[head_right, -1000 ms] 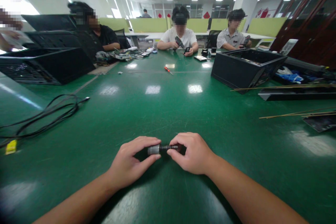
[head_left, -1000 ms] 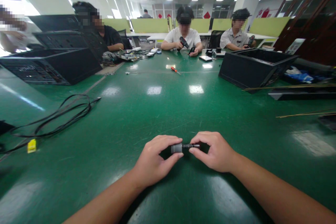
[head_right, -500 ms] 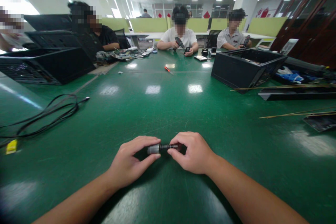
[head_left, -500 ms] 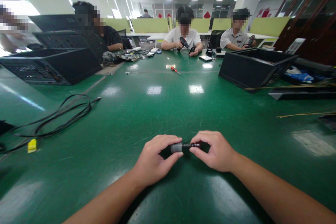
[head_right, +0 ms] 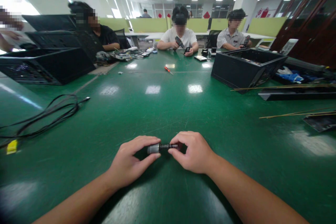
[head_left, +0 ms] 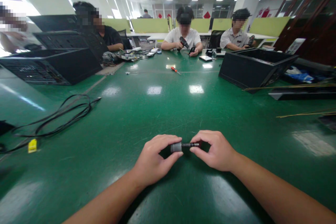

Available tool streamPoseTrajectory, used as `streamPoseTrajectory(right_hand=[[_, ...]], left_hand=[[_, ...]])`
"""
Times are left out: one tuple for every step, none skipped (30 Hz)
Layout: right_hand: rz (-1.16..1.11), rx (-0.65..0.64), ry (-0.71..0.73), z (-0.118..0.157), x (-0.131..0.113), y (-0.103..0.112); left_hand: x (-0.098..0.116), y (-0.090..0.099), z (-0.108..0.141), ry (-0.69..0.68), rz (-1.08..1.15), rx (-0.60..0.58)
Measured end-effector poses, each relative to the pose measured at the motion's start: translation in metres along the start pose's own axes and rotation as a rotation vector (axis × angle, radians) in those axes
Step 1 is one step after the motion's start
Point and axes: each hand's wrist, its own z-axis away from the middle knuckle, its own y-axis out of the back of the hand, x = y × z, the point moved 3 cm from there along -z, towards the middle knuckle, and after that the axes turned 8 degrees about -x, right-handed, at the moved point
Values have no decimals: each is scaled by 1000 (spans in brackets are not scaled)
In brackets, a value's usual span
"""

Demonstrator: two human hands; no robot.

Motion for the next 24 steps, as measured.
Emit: streamPoseTrajectory(right_hand=[[0,0,1,0,0,0],[1,1,1,0,0,0],[1,0,-2,0,0,0],[0,0,-5,0,0,0],[0,0,-9,0,0,0],[-1,-1,-12,1,1,0],[-4,-3,-16,1,1,0],[-7,-5,-18,1,1,0],[-10,-7,-19,1,1,0],[-12,-7,-20,1,1,0],[-14,-6,-21,1,1,0],[-14,-5,-20,1,1,0],[-13,-2,-19,1,1,0],[-13,-1,-19,1,1,1],[-13,0,-19,1,0,1],[-13,0,-20,0,0,1],[-13,-2,-22,0,0,1],[-15,-3,-24,0,0,1],[-17,-5,-27,0,0,1],[-19,-5,-28,0,0,1],[-20,-4,-29,0,0,1],[-21,-3,-29,0,0,1],[-19,-3,-28,0,0,1],[-17,-4,-28,-1,0,1]], left_hand=[[0,0,0,-2,0,2],[0,1,0,-4,1,2],[0,1,0,-6,1,2],[0,1,0,-7,1,2],[0,1,0,-9,1,4],[0,1,1,-11,0,6],[-1,1,1,-9,0,7],[-1,0,1,-7,-1,8],[-1,0,1,-3,-2,9],[-1,0,1,-1,-3,9],[-2,0,1,0,-3,9],[-2,0,1,0,-3,6],[-2,1,1,-1,-2,4],[-1,1,1,-2,-1,2],[-1,1,1,0,-2,-1],[-1,1,1,1,-3,-2],[-1,2,1,4,-5,-3],[-1,2,1,5,-8,-3],[-1,2,1,5,-10,-3],[-2,2,1,5,-11,-2],[-2,2,1,2,-11,0],[-2,2,1,0,-10,0],[-2,1,1,-1,-10,-1],[-3,1,1,-2,-10,-1]])
